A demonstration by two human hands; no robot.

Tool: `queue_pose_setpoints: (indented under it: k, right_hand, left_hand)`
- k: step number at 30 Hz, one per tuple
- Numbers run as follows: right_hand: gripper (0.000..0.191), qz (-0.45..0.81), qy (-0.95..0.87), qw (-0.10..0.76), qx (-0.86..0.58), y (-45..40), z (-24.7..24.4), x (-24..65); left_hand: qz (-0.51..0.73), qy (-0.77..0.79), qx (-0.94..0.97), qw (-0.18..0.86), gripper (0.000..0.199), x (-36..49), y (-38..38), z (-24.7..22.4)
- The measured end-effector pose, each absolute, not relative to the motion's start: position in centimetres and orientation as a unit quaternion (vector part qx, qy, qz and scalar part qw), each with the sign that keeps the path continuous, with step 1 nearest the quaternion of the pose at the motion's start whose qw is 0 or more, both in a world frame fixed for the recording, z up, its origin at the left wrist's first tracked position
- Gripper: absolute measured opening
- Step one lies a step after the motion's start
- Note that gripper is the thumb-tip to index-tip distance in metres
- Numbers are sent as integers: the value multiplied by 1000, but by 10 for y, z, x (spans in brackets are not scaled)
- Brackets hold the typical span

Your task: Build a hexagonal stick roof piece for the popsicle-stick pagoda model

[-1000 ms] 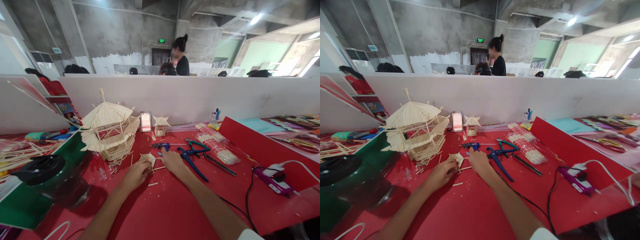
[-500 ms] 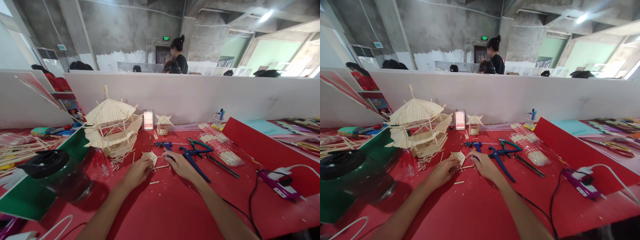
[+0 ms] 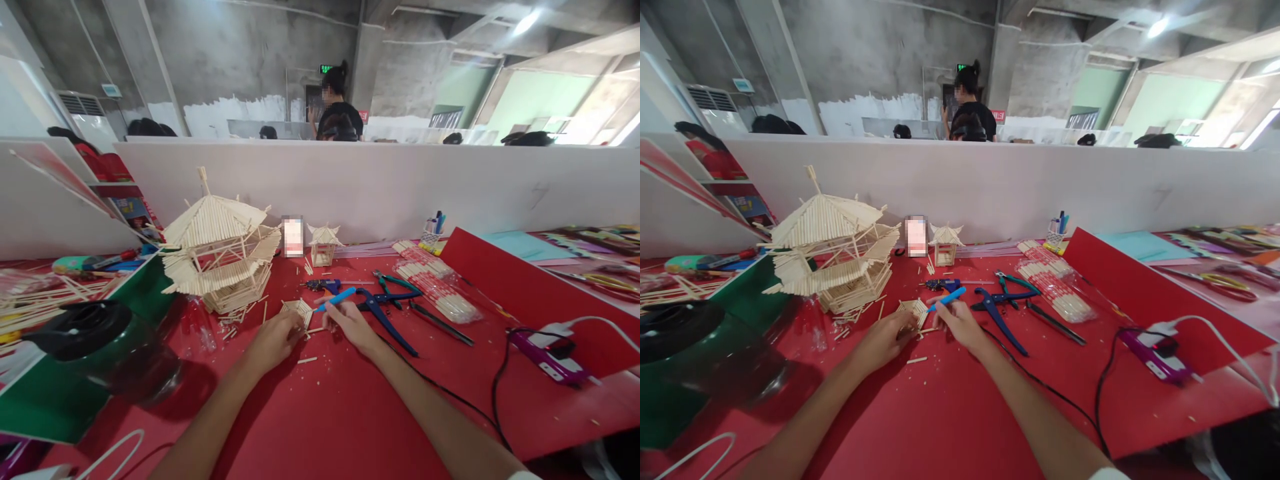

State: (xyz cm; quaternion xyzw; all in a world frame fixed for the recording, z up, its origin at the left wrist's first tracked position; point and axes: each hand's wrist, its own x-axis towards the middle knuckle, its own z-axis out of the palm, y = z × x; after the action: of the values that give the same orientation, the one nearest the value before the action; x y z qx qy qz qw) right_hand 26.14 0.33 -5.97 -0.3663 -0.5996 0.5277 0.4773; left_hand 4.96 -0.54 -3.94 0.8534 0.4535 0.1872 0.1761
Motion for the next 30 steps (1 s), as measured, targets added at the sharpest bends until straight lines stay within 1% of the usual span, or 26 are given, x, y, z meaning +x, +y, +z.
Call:
queue_pose_setpoints:
  k: [4, 8, 19, 30]
  right_hand:
    - [23, 400, -691, 463, -384, 1, -62, 256]
    - [11, 356, -729, 435, -392, -2, -63, 252]
    - [11, 334, -744, 425, -392, -2, -63, 249]
    - [12, 332, -750, 427, -382, -2, -64, 249]
  left_hand:
    - [191, 456, 852, 173, 7, 49, -5, -43]
    - [192, 449, 855, 174, 5, 49, -3, -44]
    - [178, 453, 856, 175, 11, 51, -7, -36]
    - [191, 448, 855, 179, 11, 50, -5, -40]
